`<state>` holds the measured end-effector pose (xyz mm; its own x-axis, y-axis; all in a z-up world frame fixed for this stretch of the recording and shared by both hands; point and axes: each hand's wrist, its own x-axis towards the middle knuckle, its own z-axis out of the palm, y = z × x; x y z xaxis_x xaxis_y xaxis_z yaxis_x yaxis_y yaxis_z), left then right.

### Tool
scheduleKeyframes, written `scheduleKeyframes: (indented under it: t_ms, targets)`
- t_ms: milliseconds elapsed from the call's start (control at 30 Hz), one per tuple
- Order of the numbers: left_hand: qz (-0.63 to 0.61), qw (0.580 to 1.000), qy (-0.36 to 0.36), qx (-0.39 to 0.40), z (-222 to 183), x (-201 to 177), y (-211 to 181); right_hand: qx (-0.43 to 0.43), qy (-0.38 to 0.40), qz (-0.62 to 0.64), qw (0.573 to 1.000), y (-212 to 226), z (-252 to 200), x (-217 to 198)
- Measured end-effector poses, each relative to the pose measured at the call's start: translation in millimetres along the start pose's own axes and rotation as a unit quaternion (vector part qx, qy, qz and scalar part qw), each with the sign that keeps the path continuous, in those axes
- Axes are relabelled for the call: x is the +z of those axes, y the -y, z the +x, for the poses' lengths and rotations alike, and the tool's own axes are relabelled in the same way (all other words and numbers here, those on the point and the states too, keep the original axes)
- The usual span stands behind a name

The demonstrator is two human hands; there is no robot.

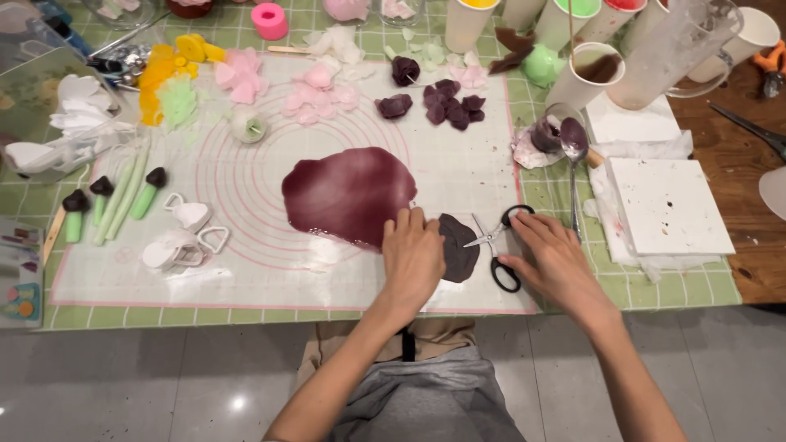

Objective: Shaping, cutting, and assembling wax components to create decorative flowers for candles.

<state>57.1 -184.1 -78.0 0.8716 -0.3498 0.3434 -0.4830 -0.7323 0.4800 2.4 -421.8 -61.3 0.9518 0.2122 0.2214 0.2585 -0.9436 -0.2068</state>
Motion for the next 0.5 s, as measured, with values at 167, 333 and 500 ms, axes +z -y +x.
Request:
scheduleKeyframes:
  t_ms: [167,333,500]
  targets:
    - [-0.058,0.996,-0.012,-0.059,3,0,-7,0.013,0.088,0.03,0.996,-1,10,-24]
    - [-0.143,0.981,0.03,-0.126,5,13,-4,0.101,0.193,-0.01,0.976,5,23,-32]
    - [-0.067,0.989,-0.124,-0.038,5,-14,19,0.159,0.197,-0.024,0.967,-12,20,-19]
